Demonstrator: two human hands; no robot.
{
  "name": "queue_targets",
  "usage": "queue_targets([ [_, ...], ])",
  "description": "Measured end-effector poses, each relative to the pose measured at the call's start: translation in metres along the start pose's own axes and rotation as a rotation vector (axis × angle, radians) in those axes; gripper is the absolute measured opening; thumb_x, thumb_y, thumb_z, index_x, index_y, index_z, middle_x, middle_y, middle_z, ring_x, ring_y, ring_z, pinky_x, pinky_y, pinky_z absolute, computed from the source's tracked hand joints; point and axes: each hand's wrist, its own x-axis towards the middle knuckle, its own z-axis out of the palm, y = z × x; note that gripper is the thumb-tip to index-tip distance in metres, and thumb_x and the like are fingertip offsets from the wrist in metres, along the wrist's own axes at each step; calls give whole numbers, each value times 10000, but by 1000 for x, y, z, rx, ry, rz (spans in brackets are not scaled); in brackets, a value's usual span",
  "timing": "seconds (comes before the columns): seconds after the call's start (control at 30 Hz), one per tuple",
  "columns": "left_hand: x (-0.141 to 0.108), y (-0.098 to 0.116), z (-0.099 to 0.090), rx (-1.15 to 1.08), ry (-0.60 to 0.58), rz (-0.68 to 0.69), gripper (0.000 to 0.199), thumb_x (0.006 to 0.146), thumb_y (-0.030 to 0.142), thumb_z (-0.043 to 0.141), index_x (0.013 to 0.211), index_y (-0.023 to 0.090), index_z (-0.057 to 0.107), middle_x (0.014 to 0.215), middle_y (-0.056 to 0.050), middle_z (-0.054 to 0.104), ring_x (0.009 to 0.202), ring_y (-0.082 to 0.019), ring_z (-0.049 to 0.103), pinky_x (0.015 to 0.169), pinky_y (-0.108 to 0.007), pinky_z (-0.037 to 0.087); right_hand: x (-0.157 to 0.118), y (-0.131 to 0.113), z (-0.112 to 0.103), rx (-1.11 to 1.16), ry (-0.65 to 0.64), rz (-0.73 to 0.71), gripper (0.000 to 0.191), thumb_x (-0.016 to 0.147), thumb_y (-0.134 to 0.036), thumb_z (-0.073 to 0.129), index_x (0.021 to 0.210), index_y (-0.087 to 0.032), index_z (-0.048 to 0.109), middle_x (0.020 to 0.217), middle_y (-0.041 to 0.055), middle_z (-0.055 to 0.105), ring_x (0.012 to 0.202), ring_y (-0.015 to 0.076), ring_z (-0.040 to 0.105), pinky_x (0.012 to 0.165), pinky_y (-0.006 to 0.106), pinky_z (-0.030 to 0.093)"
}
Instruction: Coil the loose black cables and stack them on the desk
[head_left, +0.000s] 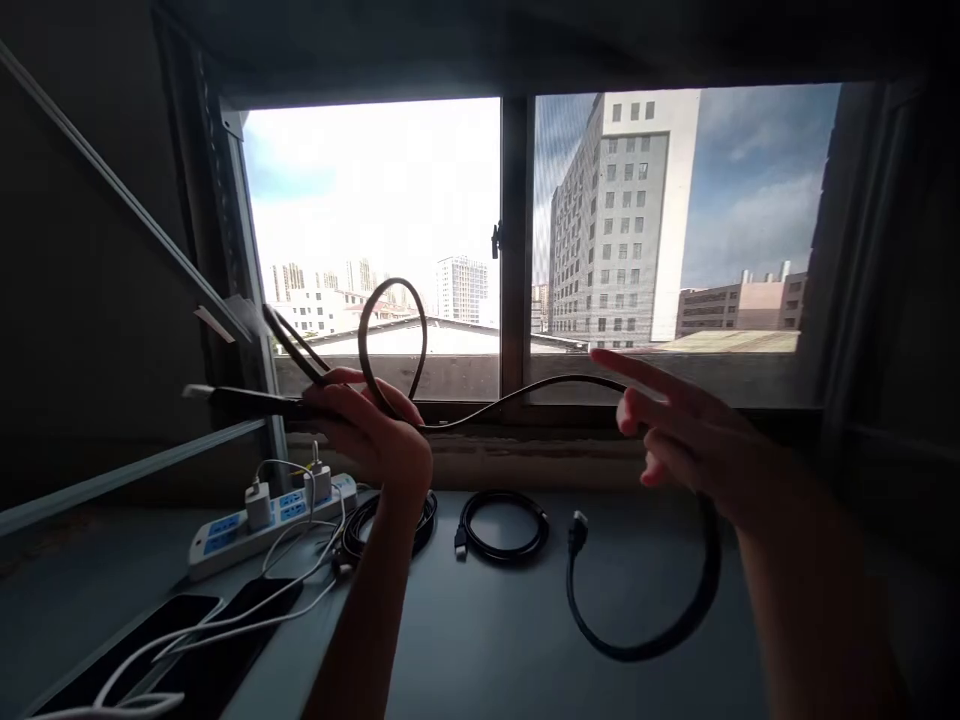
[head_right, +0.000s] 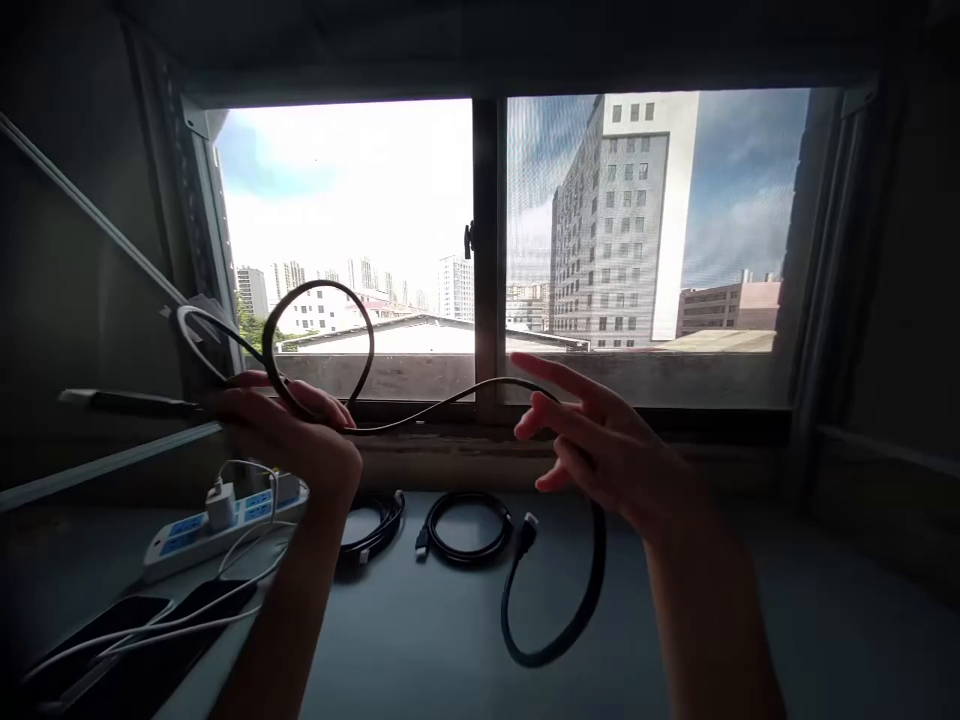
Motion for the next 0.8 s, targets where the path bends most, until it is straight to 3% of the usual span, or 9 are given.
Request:
queue_targets([
  [0.13, 5, -6, -4, 29, -108, -95, 348, 931, 462, 264, 734, 212, 406, 365, 97, 286, 263, -37, 306, 328, -191, 221, -10, -2, -8, 51, 127, -158, 479, 780, -417, 612, 1250, -406, 520, 1194, 24, 552, 349, -8, 236, 272, 169, 257],
  [0.2, 11, -8, -7, 17, -120, -99, 401, 918, 478, 298, 664, 196, 426, 310, 99, 280, 226, -46, 276, 294, -193, 217, -7, 0, -16, 69, 144, -119, 441, 827, -416, 507, 1268, -410, 498, 1303, 22, 466, 343, -24, 85, 248, 171, 73],
  [0.27, 17, -9, -9, 23, -132, -84, 431, 902, 468, 350, 591, 183, 436, 288, 93, 300, 207, -53, 271, 264, -200, 214, 0, 5, -24, 100, 167, -61, 417, 866, -388, 417, 1276, -406, 490, 1344, 20, 422, 364, -18, -16, 267, 186, -27],
  [0.37, 23, -7, -12, 35, -178, -120, 438, 895, 430, 382, 543, 178, 450, 288, 83, 328, 203, -62, 286, 245, -209, 211, 8, 12, -33, 240, 139, -30, 414, 843, -349, 473, 1252, -384, 523, 1285, 35, 489, 362, -18, -13, 258, 169, 3],
  [0.47, 25, 0, -13, -31, -242, -249, 449, 878, 424, 405, 497, 188, 432, 282, 72, 324, 199, -69, 283, 235, -215, 191, 12, 13, -30, 291, 133, 15, 423, 789, -353, 578, 1211, -360, 550, 1184, 57, 580, 323, -13, 94, 231, 149, 94],
  [0.63, 21, 17, -10, -129, -310, -389, 490, 870, 379, 422, 420, 189, 380, 273, 60, 282, 209, -46, 245, 241, -191, 159, 13, 7, 1, 109, 125, 58, 480, 819, -433, 605, 1257, -309, 450, 1123, 104, 618, 312, -15, 251, 261, 120, 164],
  [0.8, 9, 28, -2, -146, -356, -436, 536, 886, 418, 403, 405, 187, 358, 263, 62, 228, 210, -42, 201, 239, -186, 134, 19, 9, 39, 133, -15, 157, 598, 829, -509, 561, 1320, -237, 356, 1045, 111, 645, 283, -8, 248, 246, 144, 165],
])
